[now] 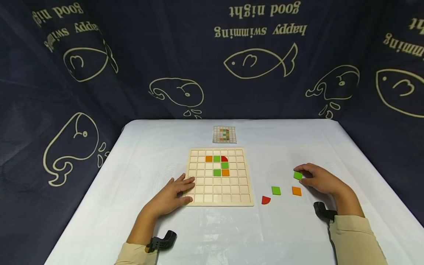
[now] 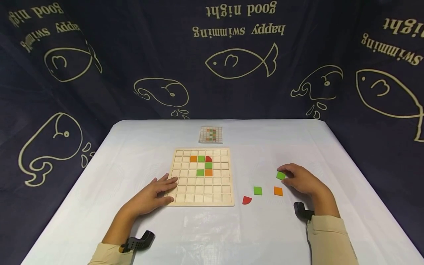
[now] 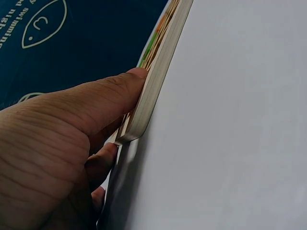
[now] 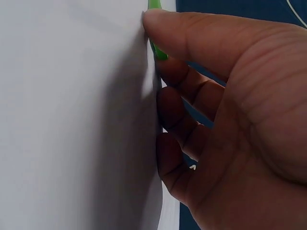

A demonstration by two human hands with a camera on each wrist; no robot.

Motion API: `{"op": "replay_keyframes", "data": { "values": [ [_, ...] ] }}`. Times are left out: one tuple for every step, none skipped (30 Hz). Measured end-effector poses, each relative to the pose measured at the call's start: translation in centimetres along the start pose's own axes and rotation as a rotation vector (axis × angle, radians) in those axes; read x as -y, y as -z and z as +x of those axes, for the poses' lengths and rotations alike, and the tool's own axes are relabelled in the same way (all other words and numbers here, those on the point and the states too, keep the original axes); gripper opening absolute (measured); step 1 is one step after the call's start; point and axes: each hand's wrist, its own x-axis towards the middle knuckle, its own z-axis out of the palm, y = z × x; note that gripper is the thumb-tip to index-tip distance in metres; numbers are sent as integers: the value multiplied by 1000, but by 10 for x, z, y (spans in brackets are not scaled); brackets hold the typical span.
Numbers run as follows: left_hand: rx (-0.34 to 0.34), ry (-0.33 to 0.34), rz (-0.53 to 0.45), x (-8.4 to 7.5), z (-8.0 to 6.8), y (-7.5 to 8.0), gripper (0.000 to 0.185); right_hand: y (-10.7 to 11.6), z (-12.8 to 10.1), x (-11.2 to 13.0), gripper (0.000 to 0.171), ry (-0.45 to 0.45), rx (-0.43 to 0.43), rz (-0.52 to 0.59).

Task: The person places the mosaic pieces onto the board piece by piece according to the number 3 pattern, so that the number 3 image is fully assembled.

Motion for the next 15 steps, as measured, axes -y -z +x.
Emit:
{"op": "replay_keyframes", "data": {
  "values": [
    [0, 2, -2, 0, 0, 0, 56, 0, 0, 0, 37, -3, 1, 0],
    [0, 3, -3, 0, 0, 0, 56, 0, 0, 0, 36, -4, 1, 1],
    [-1, 4, -6, 0, 0, 0, 56, 0, 0, 0, 36, -6, 0, 2],
    [-1, 5, -5, -1, 0, 0, 56, 0, 0, 0, 36, -6, 0, 1],
    [-2, 5, -4, -1, 0, 0, 56, -1, 0, 0, 35, -5, -1, 1],
    [-2, 3, -3, -1, 0, 0, 56, -1, 0, 0, 35, -5, -2, 4],
    [-2, 3, -1, -1, 0, 0, 56, -1, 0, 0, 34, -3, -4, 6],
    [-2, 0, 0, -1, 0, 0, 56, -1, 0, 0, 34, -1, -5, 7],
    [-1, -1, 0, -1, 0, 0, 56, -1, 0, 0, 33, 2, -7, 6],
    [-2, -2, 1, 0, -1, 0, 56, -1, 0, 0, 33, 5, -8, 5],
    [-2, -3, -1, 0, -1, 0, 56, -1, 0, 0, 33, 7, -9, 4],
    [-3, -5, -2, 0, -1, 0, 56, -2, 0, 0, 33, 9, -10, 3],
    [-3, -5, -4, 0, -1, 0, 56, -2, 0, 0, 32, 12, -11, 1],
    [-4, -6, -6, 0, -1, 0, 56, -2, 0, 0, 32, 13, -11, -1],
    [-5, -7, -7, 0, -1, 0, 56, -2, 0, 1, 32, 15, -12, -1]
  ]
}}
